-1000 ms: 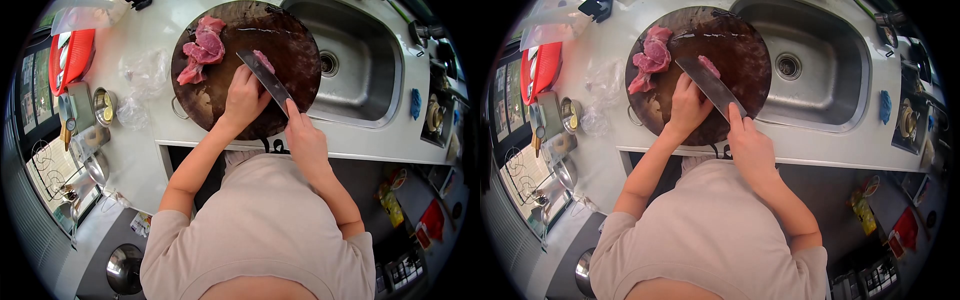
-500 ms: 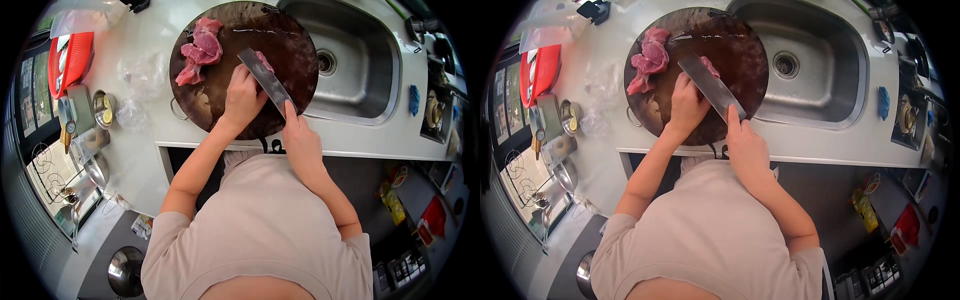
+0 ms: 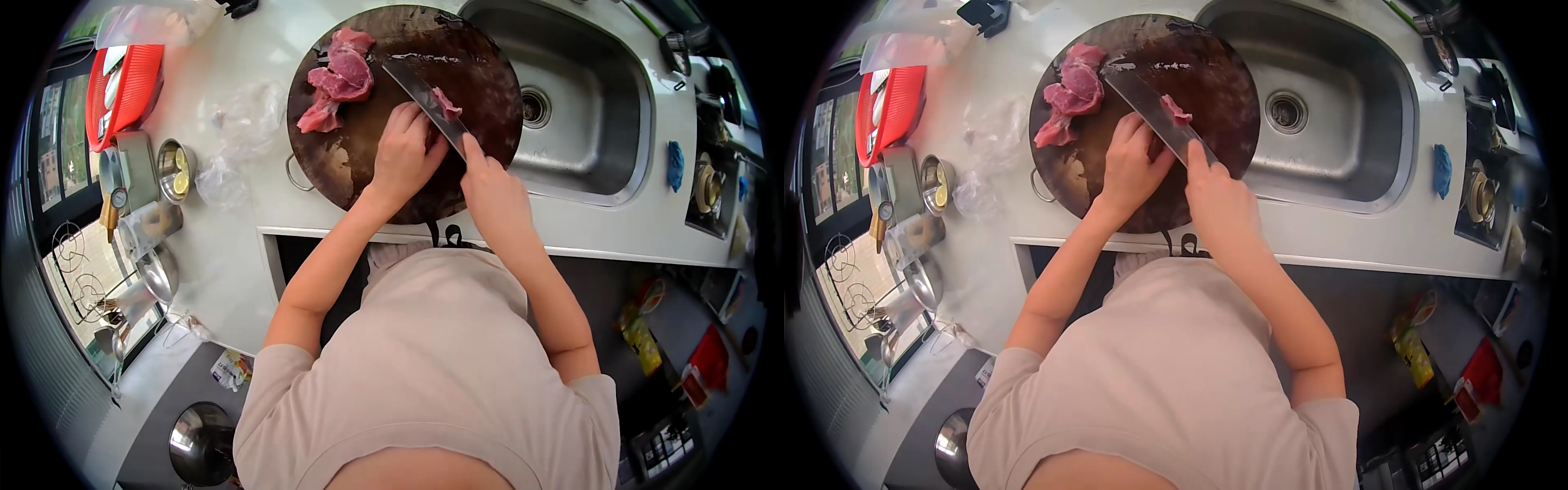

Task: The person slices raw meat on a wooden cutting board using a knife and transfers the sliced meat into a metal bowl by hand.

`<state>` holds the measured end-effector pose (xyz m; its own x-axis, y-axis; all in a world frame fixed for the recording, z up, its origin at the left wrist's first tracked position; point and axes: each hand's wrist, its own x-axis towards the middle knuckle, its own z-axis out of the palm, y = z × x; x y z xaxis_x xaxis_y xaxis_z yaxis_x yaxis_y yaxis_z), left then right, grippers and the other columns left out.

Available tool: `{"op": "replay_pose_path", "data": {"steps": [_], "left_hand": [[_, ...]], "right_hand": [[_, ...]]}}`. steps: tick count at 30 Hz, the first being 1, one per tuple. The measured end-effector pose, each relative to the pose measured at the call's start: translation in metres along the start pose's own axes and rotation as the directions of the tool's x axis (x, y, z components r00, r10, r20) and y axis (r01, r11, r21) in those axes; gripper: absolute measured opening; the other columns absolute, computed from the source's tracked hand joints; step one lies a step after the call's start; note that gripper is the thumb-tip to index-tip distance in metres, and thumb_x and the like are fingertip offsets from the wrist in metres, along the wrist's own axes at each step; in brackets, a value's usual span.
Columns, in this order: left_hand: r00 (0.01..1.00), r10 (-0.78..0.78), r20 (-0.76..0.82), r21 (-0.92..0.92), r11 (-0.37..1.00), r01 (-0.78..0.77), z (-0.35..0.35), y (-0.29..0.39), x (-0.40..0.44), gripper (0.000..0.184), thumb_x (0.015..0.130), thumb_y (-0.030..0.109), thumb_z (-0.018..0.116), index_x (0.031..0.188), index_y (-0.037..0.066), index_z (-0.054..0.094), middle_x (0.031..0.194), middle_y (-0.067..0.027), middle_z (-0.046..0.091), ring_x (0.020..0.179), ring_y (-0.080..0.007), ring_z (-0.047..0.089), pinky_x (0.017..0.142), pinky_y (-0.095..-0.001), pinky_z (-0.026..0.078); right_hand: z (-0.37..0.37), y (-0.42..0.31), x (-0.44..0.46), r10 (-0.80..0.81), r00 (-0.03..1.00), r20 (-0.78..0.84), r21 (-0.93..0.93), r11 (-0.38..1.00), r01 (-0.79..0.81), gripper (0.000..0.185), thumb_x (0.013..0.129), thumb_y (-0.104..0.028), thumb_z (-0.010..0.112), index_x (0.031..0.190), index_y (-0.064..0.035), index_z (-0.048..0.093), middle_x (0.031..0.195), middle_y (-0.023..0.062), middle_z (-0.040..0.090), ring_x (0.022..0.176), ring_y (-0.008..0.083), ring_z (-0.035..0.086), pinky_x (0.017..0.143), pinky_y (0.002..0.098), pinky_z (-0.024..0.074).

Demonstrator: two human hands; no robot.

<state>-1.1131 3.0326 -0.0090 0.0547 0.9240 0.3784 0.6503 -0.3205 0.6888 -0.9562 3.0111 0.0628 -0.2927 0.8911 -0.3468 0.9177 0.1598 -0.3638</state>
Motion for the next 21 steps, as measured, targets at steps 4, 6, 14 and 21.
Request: {"op": "replay_pose_path", "data": {"steps": [4, 6, 14, 21], "left_hand": [[1.0, -0.005, -0.019, 0.023, 1.0, 0.006, 0.001, -0.001, -0.003, 0.032, 0.076, 0.003, 0.071, 0.107, -0.001, 0.066, 0.112, -0.015, 0.065, 0.107, -0.034, 0.061, 0.092, -0.0407, 0.049], [1.0, -0.002, -0.029, 0.028, 1.0, 0.003, 0.001, -0.001, -0.004, 0.032, 0.075, 0.003, 0.071, 0.106, -0.002, 0.065, 0.112, -0.0155, 0.064, 0.107, -0.0343, 0.06, 0.092, -0.0408, 0.049], [1.0, -0.02, -0.015, 0.021, 1.0, 0.021, -0.001, 0.003, -0.005, 0.035, 0.072, 0.002, 0.072, 0.106, -0.001, 0.064, 0.109, -0.0175, 0.062, 0.104, -0.0372, 0.058, 0.09, -0.0425, 0.05], [0.999, 0.034, 0.013, 0.054, 0.998, -0.035, -0.001, -0.003, 0.0, 0.035, 0.071, 0.003, 0.074, 0.105, 0.0, 0.066, 0.105, -0.0177, 0.064, 0.103, -0.0389, 0.059, 0.088, -0.0436, 0.05]], "right_hand": [[-0.006, 0.042, -0.013, -0.034, 0.998, -0.048, 0.321, 0.946, 0.048, 0.046, 0.092, -0.012, 0.057, 0.137, -0.0038, 0.048, 0.088, 0.0183, 0.066, 0.076, 0.0381, 0.067, 0.068, 0.047, 0.0539], [-0.011, 0.04, -0.011, 0.011, 0.996, -0.085, 0.377, 0.926, 0.022, 0.045, 0.093, -0.012, 0.057, 0.137, -0.003, 0.05, 0.086, 0.0177, 0.066, 0.076, 0.0376, 0.066, 0.069, 0.0464, 0.0524], [-0.005, 0.025, -0.042, -0.056, 0.998, -0.035, 0.076, 0.995, 0.058, 0.053, 0.088, -0.009, 0.062, 0.139, -0.0069, 0.047, 0.082, 0.0163, 0.064, 0.063, 0.0376, 0.065, 0.058, 0.0463, 0.0533], [-0.004, 0.019, -0.023, -0.115, 0.992, -0.041, 0.107, 0.987, 0.119, 0.056, 0.088, -0.013, 0.064, 0.14, -0.0036, 0.043, 0.085, 0.0173, 0.065, 0.064, 0.0388, 0.067, 0.056, 0.047, 0.0551]]}}
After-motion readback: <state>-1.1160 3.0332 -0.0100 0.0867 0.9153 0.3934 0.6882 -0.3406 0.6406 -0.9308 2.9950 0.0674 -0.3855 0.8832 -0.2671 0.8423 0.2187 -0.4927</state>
